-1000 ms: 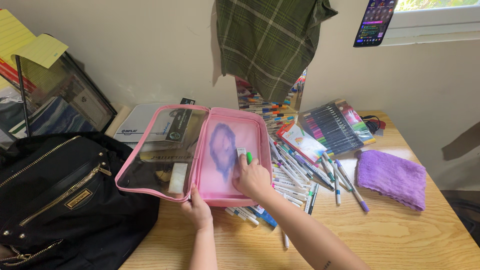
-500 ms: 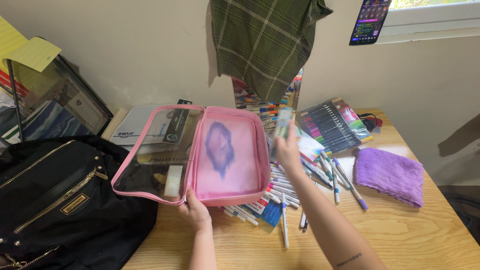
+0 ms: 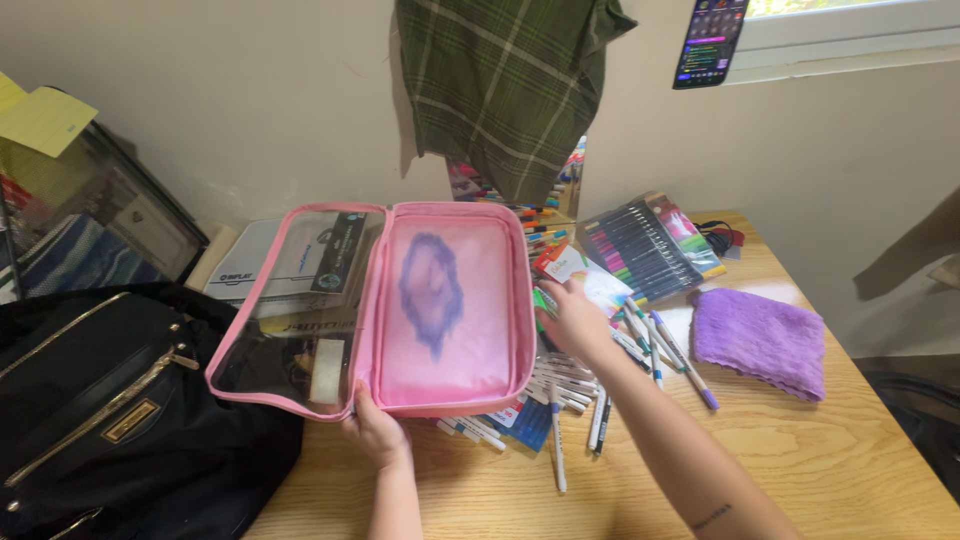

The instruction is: The person organizes stationery on a cluttered desk. They wipe the inside of a pink pencil case with a purple cloth, then pick up and wipe individual markers and pens before placing them inside the case.

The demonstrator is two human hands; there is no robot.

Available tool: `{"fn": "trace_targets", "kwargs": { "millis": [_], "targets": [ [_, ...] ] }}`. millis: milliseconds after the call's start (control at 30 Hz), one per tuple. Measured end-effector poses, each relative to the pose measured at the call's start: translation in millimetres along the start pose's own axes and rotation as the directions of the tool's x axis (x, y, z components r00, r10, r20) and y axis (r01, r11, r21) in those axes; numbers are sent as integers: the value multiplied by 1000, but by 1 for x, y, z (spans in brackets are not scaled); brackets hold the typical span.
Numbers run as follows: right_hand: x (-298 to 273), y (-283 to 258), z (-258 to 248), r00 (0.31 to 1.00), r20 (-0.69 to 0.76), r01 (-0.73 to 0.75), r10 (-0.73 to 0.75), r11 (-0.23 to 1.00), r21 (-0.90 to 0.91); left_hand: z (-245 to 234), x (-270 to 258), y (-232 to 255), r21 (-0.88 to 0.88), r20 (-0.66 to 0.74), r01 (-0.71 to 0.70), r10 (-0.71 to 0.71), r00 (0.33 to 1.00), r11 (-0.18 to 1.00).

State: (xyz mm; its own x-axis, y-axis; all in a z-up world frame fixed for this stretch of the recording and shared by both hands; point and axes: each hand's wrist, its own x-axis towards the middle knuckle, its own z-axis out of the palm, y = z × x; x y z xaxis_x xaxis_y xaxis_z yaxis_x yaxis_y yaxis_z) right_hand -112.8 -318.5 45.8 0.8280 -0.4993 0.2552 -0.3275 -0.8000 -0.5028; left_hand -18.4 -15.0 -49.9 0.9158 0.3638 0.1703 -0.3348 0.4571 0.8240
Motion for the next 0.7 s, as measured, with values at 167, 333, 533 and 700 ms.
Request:
{"fn": "trace_targets", "kwargs": {
  "millis": [167,333,533,700],
  "targets": [
    [-8,82,-63,950,-289,138,-116,989,58,0,2,9,71,-12,43,-42,999,997],
    [-44,189,-135,954,-229,-194,194,981,24,15,-12,42,-207,20,179,-179,984,962],
    [-92,224,-153,999,13,-40,45,964,-263,56,-52,80,-348,313,152,-38,949,925],
    [-107,189,-130,960,131,-168,249,880,-444,93,-82,77,-350,387,306,-161,908,885]
  ]
}}
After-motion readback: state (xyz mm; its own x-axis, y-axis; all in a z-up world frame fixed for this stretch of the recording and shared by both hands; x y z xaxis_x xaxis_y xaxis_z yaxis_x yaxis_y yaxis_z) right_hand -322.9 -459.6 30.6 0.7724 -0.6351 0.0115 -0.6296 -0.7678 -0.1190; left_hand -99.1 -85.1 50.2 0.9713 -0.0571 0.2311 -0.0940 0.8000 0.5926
